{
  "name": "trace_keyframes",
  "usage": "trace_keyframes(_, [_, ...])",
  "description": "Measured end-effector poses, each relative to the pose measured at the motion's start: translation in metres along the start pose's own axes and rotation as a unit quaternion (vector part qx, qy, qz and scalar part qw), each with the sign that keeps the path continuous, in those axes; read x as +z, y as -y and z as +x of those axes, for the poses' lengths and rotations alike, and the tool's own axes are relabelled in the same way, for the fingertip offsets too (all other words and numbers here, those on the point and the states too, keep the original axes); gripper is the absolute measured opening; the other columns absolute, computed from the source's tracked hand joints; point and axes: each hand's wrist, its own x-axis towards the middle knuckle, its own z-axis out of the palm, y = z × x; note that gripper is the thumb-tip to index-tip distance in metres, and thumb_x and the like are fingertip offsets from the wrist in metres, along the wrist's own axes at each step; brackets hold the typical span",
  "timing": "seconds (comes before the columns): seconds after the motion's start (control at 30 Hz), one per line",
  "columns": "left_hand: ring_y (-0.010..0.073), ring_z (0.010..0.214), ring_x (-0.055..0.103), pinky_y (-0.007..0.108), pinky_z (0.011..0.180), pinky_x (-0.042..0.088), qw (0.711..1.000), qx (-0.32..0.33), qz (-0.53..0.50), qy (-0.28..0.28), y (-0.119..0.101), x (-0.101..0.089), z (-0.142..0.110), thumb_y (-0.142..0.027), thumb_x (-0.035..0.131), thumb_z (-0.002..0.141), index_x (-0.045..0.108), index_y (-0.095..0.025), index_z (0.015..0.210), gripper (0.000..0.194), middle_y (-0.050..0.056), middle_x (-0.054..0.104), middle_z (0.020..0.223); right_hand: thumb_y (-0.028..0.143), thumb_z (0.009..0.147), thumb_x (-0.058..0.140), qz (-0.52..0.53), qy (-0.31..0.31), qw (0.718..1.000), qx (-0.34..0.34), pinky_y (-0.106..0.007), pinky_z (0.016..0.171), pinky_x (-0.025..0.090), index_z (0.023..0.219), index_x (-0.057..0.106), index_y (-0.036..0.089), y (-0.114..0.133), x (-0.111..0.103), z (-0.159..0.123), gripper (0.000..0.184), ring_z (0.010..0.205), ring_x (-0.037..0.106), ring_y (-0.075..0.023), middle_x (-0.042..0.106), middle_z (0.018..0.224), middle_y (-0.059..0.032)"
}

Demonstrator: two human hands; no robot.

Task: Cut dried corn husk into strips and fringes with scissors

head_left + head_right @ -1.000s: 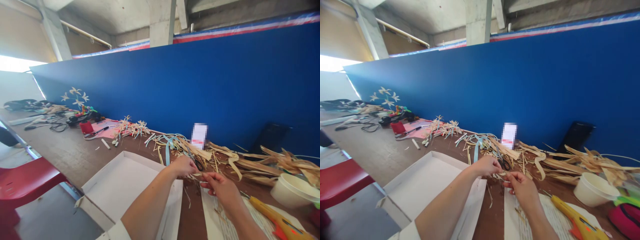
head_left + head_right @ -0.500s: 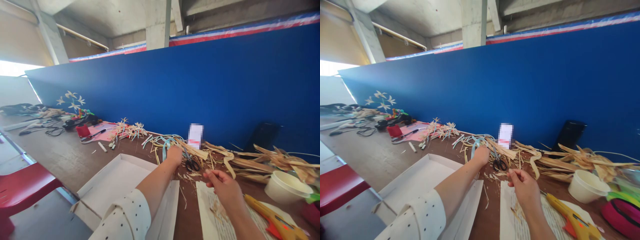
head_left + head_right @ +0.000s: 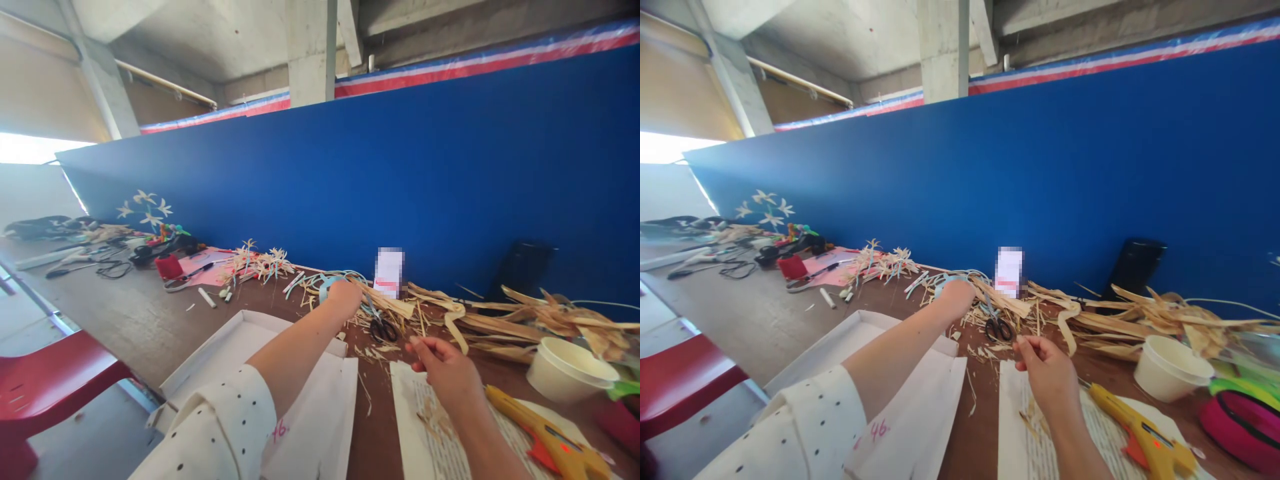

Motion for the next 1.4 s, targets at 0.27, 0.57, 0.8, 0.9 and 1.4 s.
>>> trace_keyframes(0.27, [0.0263, 0.105, 0.054, 0.035, 0.088, 0.042, 0.994, -0.02, 0.005, -0.106, 0.024, -0.037, -0.023, -0.007, 0.056, 0.069, 0.067, -0.012, 0.095, 0.028, 0.016, 0.062, 0.104, 0.05, 0.068, 0.059, -0.004, 0.005, 1.0, 0.008, -0.029, 0.047, 0.046, 0.076, 0.068, 0.02, -0.002, -0.002, 0.002, 0.032, 0.056, 0.067, -0.0222, 0.073, 0.074, -0.0054])
trace_keyframes(0.57, [0.0118, 0.08, 0.06, 0.019, 0.07, 0.045, 0.968, -0.099, -0.151, -0.176, 0.057, -0.046, -0.031, -0.029, 0.043, 0.084, 0.066, -0.024, 0.1, 0.028, 0.002, 0.068, 0.09, 0.052, 0.07, 0.057, 0.002, -0.006, 1.0, 0.008, -0.028, 0.044, 0.045, 0.078, 0.067, 0.02, -0.008, -0.003, 0.005, 0.034, 0.057, 0.066, -0.0221, 0.073, 0.077, -0.0066])
trace_keyframes(0.8, [0.0159, 0.084, 0.057, 0.021, 0.072, 0.046, 0.917, -0.255, -0.289, -0.097, 0.107, -0.034, -0.055, -0.028, 0.045, 0.083, 0.067, -0.018, 0.096, 0.028, 0.007, 0.065, 0.096, 0.054, 0.07, 0.056, 0.001, -0.005, 1.0, 0.011, -0.027, 0.044, 0.044, 0.082, 0.068, 0.02, -0.011, -0.001, 0.006, 0.038, 0.059, 0.065, -0.0208, 0.074, 0.078, -0.0065])
trace_keyframes(0.9, [0.0196, 0.094, 0.055, 0.036, 0.08, 0.048, 0.915, -0.27, -0.3, 0.015, 0.119, -0.02, -0.068, -0.034, 0.048, 0.086, 0.057, -0.014, 0.11, 0.032, 0.009, 0.056, 0.11, 0.053, 0.068, 0.058, -0.005, -0.01, 1.0, 0.013, -0.028, 0.046, 0.045, 0.079, 0.068, 0.021, -0.009, 0.0, 0.005, 0.036, 0.057, 0.065, -0.0206, 0.073, 0.074, -0.0051])
trace_keyframes(1.4, [0.0136, 0.06, 0.062, 0.021, 0.053, 0.047, 0.839, -0.281, -0.466, -0.006, 0.119, 0.036, -0.137, -0.023, 0.057, 0.071, 0.056, -0.015, 0.071, 0.008, 0.006, 0.068, 0.069, 0.05, 0.066, 0.061, 0.027, -0.012, 1.0, -0.003, -0.027, 0.041, 0.045, 0.076, 0.068, 0.02, -0.002, -0.001, 0.001, 0.032, 0.054, 0.064, -0.0204, 0.072, 0.07, -0.0053])
